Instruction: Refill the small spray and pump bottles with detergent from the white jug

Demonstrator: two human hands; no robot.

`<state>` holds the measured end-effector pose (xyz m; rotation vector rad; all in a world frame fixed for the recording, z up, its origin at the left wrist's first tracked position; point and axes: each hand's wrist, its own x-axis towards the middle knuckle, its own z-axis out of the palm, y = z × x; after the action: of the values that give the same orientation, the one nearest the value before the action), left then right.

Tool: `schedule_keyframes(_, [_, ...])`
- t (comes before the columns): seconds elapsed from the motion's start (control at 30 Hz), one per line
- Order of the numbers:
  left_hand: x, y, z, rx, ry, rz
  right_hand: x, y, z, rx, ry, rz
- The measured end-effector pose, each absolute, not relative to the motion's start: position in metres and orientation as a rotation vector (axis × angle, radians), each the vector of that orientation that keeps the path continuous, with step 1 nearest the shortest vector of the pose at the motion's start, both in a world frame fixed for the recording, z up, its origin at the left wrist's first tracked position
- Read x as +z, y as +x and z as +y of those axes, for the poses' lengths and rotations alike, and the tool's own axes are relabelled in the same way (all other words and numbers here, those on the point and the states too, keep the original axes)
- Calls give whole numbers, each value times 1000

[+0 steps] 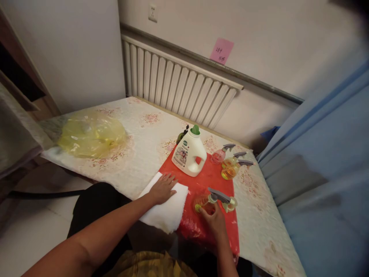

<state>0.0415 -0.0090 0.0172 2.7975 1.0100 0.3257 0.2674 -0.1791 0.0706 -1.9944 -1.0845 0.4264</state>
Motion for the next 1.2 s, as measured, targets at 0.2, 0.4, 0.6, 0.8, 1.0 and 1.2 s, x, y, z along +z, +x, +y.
schedule_keyframes(0.2, [15, 41, -8, 363, 2828, 997, 71, 266, -179, 405, -2007, -1082])
schedule_keyframes(0.4, [12, 41, -7, 385, 2817, 1014, 69, 270, -177, 420, -1968, -1090])
schedule_keyframes(0.6, [16, 41, -8, 397, 2797, 1019, 74, 271, -170, 412, -1941, -1069])
schedule_keyframes(0.8, [15, 41, -8, 433, 2780, 1017, 75, 268, -168, 376, -1938, -1066])
schedule_keyframes(1.0, [9, 40, -7, 518, 2760, 1001, 78, 265, -169, 335, -1906, -1053])
schedule_keyframes(1.2, [7, 40, -6, 535, 2719, 1005, 84, 262, -165, 391, -1951, -1038])
